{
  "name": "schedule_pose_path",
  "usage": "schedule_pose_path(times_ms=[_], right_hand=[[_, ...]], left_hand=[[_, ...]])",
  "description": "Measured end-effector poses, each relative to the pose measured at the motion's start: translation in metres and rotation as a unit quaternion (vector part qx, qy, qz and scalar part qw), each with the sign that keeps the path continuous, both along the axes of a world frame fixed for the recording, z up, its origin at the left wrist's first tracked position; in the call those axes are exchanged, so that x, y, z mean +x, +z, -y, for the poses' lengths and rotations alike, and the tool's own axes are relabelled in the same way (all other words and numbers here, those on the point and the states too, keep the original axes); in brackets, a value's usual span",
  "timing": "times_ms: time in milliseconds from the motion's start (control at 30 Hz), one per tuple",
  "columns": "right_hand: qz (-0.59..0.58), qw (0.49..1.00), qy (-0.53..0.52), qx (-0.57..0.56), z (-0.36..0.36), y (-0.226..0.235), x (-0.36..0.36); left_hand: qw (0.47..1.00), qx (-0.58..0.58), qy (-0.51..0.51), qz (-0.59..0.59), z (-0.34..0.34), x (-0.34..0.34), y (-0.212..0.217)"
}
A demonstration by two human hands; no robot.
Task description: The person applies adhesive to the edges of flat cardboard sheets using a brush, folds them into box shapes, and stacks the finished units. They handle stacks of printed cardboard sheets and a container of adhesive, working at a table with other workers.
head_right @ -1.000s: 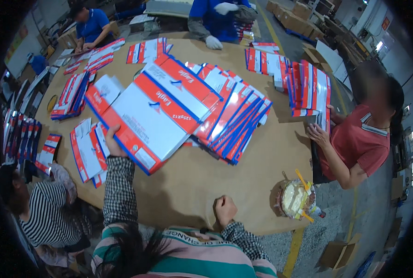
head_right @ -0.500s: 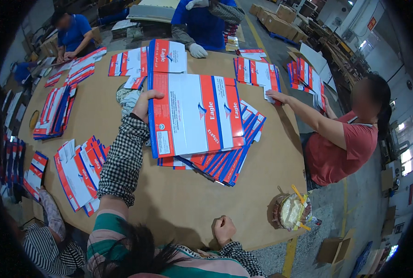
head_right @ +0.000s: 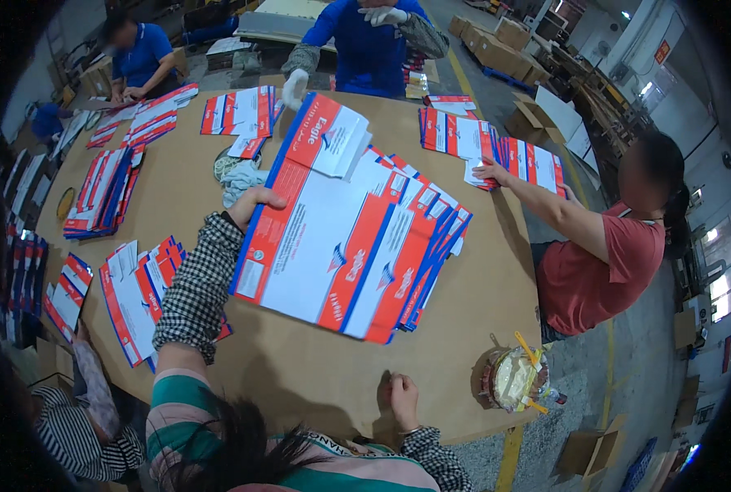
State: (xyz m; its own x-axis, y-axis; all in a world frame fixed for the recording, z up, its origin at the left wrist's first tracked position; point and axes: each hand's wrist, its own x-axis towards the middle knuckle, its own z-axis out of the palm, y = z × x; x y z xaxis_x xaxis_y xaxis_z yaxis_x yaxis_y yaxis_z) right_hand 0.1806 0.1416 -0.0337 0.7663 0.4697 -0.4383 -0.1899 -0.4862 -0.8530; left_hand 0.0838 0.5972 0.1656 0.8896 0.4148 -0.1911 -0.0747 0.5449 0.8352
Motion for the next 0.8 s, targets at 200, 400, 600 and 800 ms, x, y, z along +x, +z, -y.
schedule_pose_path(times_ms=[200, 400, 600, 800], right_hand=[[-0.108, 0.985, 0.078, 0.109, -0.044, 0.043, 0.011], [-0.091, 0.991, 0.085, 0.04, -0.016, -0.01, -0.024], [-0.098, 0.992, 0.027, 0.068, -0.021, -0.016, -0.026], [0.04, 0.998, 0.039, -0.013, -0.03, -0.009, -0.032]], left_hand=[[0.994, 0.04, -0.006, -0.103, -0.025, 0.009, 0.011], [0.993, 0.039, 0.053, -0.102, -0.042, 0.038, 0.038], [0.988, 0.082, 0.047, -0.125, -0.073, 0.073, 0.041], [0.965, 0.206, 0.013, -0.163, -0.109, 0.094, 0.019]])
